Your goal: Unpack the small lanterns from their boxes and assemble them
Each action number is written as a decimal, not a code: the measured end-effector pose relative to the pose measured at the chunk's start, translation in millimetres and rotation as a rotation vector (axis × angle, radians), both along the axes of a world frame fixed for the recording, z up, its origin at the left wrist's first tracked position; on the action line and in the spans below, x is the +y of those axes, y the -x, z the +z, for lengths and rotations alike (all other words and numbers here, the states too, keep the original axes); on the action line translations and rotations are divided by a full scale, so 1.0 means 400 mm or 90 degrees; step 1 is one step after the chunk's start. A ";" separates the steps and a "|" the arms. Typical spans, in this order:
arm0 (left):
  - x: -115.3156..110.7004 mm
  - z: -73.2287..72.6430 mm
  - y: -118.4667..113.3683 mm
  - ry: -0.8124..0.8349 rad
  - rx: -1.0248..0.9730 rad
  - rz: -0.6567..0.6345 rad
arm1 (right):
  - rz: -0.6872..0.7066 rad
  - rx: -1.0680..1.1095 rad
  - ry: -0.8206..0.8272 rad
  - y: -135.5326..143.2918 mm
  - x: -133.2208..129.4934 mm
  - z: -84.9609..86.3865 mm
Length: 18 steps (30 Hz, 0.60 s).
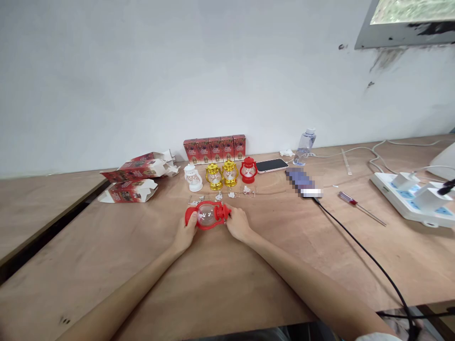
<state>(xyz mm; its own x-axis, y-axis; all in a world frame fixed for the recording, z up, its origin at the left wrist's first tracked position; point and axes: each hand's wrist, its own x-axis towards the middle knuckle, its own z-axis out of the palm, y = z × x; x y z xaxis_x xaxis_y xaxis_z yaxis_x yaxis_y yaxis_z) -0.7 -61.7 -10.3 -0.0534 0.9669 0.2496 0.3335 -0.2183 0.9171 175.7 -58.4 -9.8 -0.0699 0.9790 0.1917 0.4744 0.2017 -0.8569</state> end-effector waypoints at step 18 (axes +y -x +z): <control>-0.008 0.023 0.005 0.030 -0.062 0.044 | 0.069 0.076 -0.052 -0.021 0.015 -0.008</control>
<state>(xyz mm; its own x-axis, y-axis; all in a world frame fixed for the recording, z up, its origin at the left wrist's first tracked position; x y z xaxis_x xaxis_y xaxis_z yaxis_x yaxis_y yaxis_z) -2.9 -64.8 -0.9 -0.1422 0.9706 0.1940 0.2556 -0.1534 0.9546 184.3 -52.3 -13.0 -0.1462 0.9480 0.2828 0.3421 0.3167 -0.8847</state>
